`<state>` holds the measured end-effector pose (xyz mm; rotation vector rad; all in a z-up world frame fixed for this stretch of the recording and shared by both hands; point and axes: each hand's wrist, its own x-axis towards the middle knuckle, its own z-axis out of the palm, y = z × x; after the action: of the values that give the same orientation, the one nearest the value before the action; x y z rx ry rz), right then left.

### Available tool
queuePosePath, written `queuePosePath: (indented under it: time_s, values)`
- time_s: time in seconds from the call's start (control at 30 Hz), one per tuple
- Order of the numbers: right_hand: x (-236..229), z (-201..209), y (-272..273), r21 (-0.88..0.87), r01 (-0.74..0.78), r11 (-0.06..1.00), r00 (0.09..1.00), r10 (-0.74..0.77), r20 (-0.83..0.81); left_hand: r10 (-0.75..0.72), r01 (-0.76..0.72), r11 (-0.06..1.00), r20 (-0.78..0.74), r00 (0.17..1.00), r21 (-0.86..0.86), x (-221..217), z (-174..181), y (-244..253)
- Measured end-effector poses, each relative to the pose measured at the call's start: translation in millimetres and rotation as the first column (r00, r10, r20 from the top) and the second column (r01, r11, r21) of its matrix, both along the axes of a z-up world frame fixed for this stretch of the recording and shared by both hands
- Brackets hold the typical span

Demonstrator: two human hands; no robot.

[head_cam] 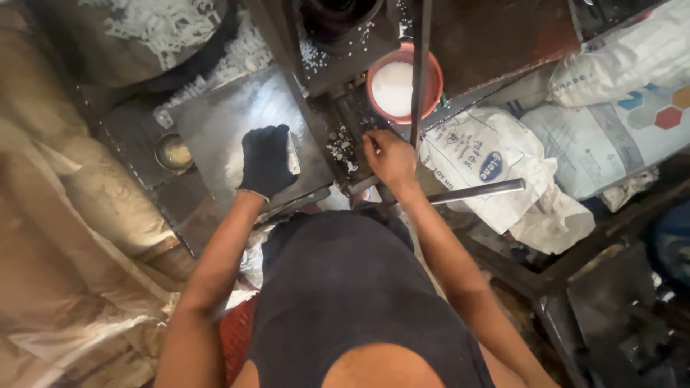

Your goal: The person repeatedly places a rectangular block into a machine hopper and turns a crank to process the material. The person wears a glove on the left hand and uses both hands to handle the block and operate the crank.

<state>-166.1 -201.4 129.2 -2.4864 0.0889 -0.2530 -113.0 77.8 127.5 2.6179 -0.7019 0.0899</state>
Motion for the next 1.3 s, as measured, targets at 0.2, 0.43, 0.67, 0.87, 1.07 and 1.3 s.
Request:
queuePosePath:
  time_s: [0.2, 0.43, 0.67, 0.87, 1.07, 1.3]
  values:
    - [-2.5, 7.5, 4.7, 0.039, -0.038, 0.998, 0.996, 0.035, 0.082, -0.107, 0.101, 0.992, -0.067, 0.992, -0.082, 4.0, -12.6, 36.3]
    - [-24.4, 38.2, 44.3, 0.354, -0.118, 0.928, 0.993, 0.098, 0.073, 0.035, -0.299, 0.907, -0.654, 0.756, -0.298, -6.0, -26.0, 111.0]
    - [-14.9, 0.0, 132.8, 0.711, -0.166, 0.683, 0.884, 0.423, -0.2, 0.422, -0.564, 0.743, -0.402, 0.813, -0.36, -13.0, -43.5, 95.4]
    - [28.4, -66.7, 193.5, 0.75, 0.175, 0.638, 0.783, 0.372, -0.499, 0.481, -0.505, 0.831, -0.155, 0.863, -0.232, -15.1, -49.3, 92.0]
    - [28.4, -96.5, 188.0, 0.753, 0.253, 0.607, 0.757, 0.361, -0.545, 0.504, -0.512, 0.845, -0.091, 0.859, -0.153, -12.3, -57.9, 92.7]
    - [-4.4, -143.4, 159.5, 0.74, 0.316, 0.594, 0.742, 0.331, -0.583, 0.447, -0.434, 0.881, 0.032, 0.894, -0.189, -18.5, -83.1, 99.2]
